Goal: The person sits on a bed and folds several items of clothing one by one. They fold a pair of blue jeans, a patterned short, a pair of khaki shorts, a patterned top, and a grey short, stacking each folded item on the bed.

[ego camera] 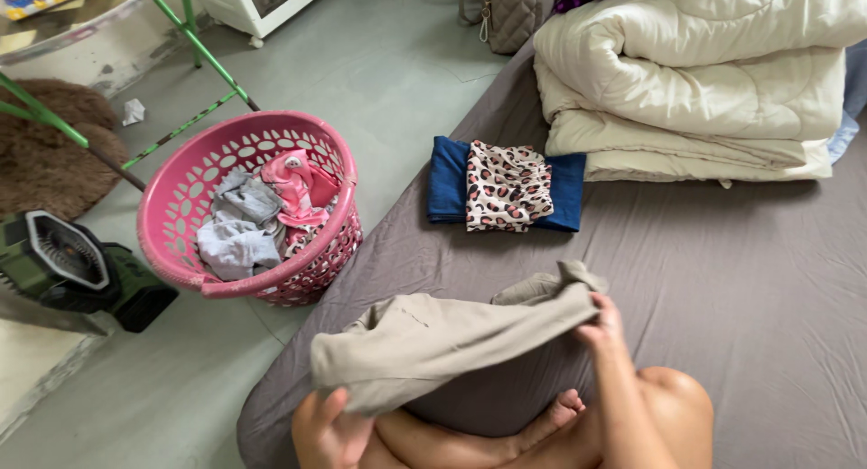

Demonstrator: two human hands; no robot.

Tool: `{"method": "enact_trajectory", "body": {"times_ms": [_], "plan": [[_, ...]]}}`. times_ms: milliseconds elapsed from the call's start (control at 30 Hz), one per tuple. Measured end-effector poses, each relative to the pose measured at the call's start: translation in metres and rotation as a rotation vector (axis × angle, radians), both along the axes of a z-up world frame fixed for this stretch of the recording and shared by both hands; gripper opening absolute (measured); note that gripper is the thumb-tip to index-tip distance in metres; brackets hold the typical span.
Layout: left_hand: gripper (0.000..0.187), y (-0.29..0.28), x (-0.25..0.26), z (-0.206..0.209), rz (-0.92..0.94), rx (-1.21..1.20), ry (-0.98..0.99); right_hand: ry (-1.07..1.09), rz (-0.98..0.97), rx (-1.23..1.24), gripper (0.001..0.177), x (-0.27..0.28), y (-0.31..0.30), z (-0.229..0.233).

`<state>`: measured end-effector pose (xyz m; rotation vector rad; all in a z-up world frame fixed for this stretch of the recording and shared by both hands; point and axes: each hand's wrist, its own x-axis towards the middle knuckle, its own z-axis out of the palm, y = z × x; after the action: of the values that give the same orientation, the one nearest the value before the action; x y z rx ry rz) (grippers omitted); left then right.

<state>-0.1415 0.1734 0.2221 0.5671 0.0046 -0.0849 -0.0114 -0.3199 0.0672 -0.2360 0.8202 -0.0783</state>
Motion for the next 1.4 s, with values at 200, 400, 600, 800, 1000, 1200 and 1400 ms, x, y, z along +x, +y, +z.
{"method": "enact_trajectory", "body": {"times_ms": [200, 400, 600, 800, 1000, 1200, 1400], "plan": [[0.075, 0.038, -0.015, 0.003, 0.256, 0.036, 0.118, -0.144, -0.067, -0.347, 0.032, -0.048, -0.088, 0.025], [0.059, 0.019, -0.013, -0.08, 0.59, 0.171, 0.584, 0.389, 0.125, -1.211, 0.057, -0.085, -0.088, 0.026], [0.055, -0.065, -0.03, -0.132, -0.031, -0.146, 0.686, 0.418, 1.257, -1.348, 0.078, -0.072, -0.02, -0.006], [0.054, -0.086, -0.016, -0.073, -0.058, -0.294, 0.573, 0.803, 1.498, -1.793, 0.115, -0.094, 0.058, -0.044], [0.056, -0.03, 0.013, -0.009, 0.088, -0.233, 0.446, 0.394, 1.319, -1.609, 0.065, -0.1, 0.004, 0.0], [0.056, 0.007, 0.023, -0.033, 0.102, -0.112, 0.469, -0.264, 0.601, -0.618, 0.066, -0.121, -0.065, 0.065], [0.043, -0.067, 0.126, -0.058, 0.095, 0.054, 0.494, -0.21, 0.347, -0.146, 0.044, -0.01, -0.03, 0.042]]}}
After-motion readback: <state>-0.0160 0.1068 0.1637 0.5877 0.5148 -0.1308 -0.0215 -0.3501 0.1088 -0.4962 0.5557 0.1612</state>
